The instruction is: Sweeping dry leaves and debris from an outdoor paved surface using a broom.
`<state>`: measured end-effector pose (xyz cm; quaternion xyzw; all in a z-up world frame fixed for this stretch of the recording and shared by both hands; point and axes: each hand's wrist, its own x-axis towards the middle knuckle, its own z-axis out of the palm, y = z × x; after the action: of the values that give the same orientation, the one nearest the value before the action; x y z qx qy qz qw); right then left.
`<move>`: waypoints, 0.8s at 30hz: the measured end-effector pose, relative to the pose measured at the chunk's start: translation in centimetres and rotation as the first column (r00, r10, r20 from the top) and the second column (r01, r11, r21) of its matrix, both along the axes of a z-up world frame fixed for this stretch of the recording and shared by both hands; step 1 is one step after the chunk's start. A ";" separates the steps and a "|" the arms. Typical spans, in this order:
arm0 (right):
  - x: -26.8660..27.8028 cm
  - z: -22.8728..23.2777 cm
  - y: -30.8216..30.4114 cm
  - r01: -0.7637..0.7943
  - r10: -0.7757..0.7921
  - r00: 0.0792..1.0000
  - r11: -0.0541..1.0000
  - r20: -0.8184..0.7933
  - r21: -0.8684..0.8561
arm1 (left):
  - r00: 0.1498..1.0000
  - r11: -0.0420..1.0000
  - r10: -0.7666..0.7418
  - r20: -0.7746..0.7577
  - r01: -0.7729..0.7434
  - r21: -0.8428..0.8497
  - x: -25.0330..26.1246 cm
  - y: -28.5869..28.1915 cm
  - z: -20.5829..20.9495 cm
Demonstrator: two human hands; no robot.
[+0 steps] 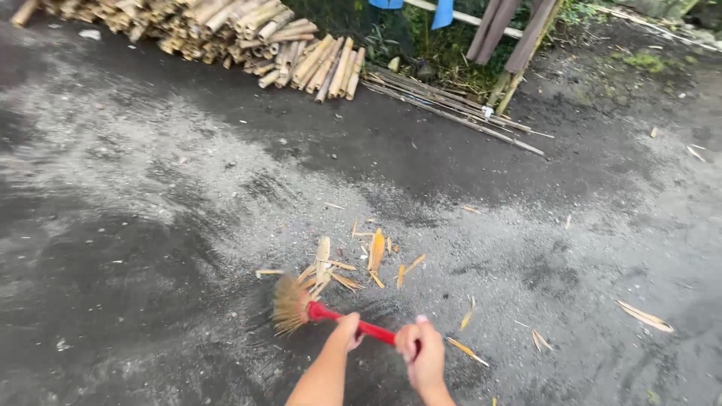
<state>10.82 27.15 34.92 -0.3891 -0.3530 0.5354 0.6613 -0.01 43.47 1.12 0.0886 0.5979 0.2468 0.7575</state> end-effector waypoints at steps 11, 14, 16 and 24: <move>2.5 11.7 -2.7 0.044 -0.053 0.919 0.999 0.391 0.033 | 0.823 0.969 -0.229 0.520 0.141 0.204 11.2 -2.2 16.9; 3.6 14.5 -1.2 -0.040 -0.004 0.949 0.990 0.317 0.133 | 0.865 0.978 -0.135 0.483 0.039 0.203 8.4 -1.6 20.9; 4.0 13.9 1.5 -0.082 0.038 0.970 0.981 0.239 0.177 | 0.921 0.981 -0.052 0.385 -0.024 0.190 5.0 0.7 19.1; -2.2 -0.1 13.3 -0.271 0.284 0.955 0.952 -0.082 0.145 | 0.906 0.905 0.402 -0.133 -0.371 0.210 -10.3 10.0 3.4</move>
<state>8.62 40.41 34.85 -0.2630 -0.4045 0.6179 0.6208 -10.26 53.51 4.51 0.0572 0.6423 0.4367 0.6273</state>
